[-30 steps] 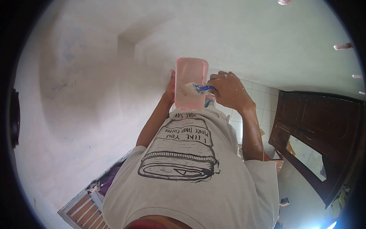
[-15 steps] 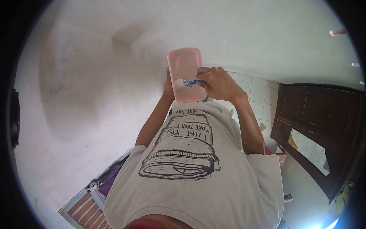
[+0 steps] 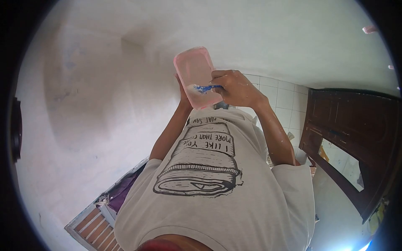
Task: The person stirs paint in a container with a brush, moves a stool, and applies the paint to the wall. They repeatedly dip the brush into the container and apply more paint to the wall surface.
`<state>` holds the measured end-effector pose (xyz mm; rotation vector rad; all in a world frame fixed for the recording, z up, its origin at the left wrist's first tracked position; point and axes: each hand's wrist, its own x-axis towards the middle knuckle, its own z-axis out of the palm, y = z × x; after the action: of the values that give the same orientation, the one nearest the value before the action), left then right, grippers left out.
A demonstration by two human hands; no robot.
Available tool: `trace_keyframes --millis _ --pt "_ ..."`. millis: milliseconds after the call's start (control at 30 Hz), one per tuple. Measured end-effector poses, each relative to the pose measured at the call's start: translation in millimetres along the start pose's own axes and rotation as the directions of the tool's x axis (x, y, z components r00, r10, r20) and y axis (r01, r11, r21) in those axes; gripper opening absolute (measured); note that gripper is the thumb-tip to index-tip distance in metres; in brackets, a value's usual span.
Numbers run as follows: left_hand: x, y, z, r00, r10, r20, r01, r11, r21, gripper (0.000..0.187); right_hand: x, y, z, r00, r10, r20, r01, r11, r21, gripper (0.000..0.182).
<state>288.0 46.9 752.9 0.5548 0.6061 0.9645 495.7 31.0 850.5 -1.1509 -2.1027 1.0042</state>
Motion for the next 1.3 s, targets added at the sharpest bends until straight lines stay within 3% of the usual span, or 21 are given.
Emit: trace_keyframes --millis 167,333,567,767,1033,1167,1267,1300 --pt "-2 0 3 0.999 0.051 0.012 -0.05 0.997 -0.062 0.089 0 2 1 0.998 -0.033 -0.053 0.035 0.998 0.048 0.013" --pt "1 4 0 0.997 0.038 -0.073 -0.043 0.996 -0.077 0.087 -2 -3 0 0.998 0.001 -0.063 0.002 0.998 0.056 0.019" --pt "0 12 13 0.999 0.044 -0.03 -0.045 0.998 -0.039 0.088 -2 -2 5 0.993 -0.023 -0.113 0.03 0.998 0.056 0.021" --pt "2 10 9 0.992 0.031 -0.124 -0.035 0.999 -0.03 0.093 -6 1 15 0.986 -0.05 -0.159 0.059 0.997 0.053 0.021" --pt "9 7 -7 0.998 0.025 -0.062 -0.031 0.993 -0.113 0.09 -11 -11 21 0.978 0.082 -0.193 -0.058 0.99 0.126 0.014" --pt "2 10 1 0.992 -0.012 -0.124 0.002 0.997 -0.08 0.09 -9 -9 20 0.964 0.031 -0.264 0.001 0.993 0.118 0.017" --pt "5 9 -6 0.999 0.013 -0.034 -0.017 0.993 -0.114 0.087 -7 -12 12 0.963 0.055 -0.264 -0.037 0.996 0.075 0.019" --pt "8 6 -18 0.992 0.014 0.125 0.023 0.955 -0.295 0.087 -8 -13 11 0.957 0.084 -0.276 -0.062 0.994 0.089 0.019"
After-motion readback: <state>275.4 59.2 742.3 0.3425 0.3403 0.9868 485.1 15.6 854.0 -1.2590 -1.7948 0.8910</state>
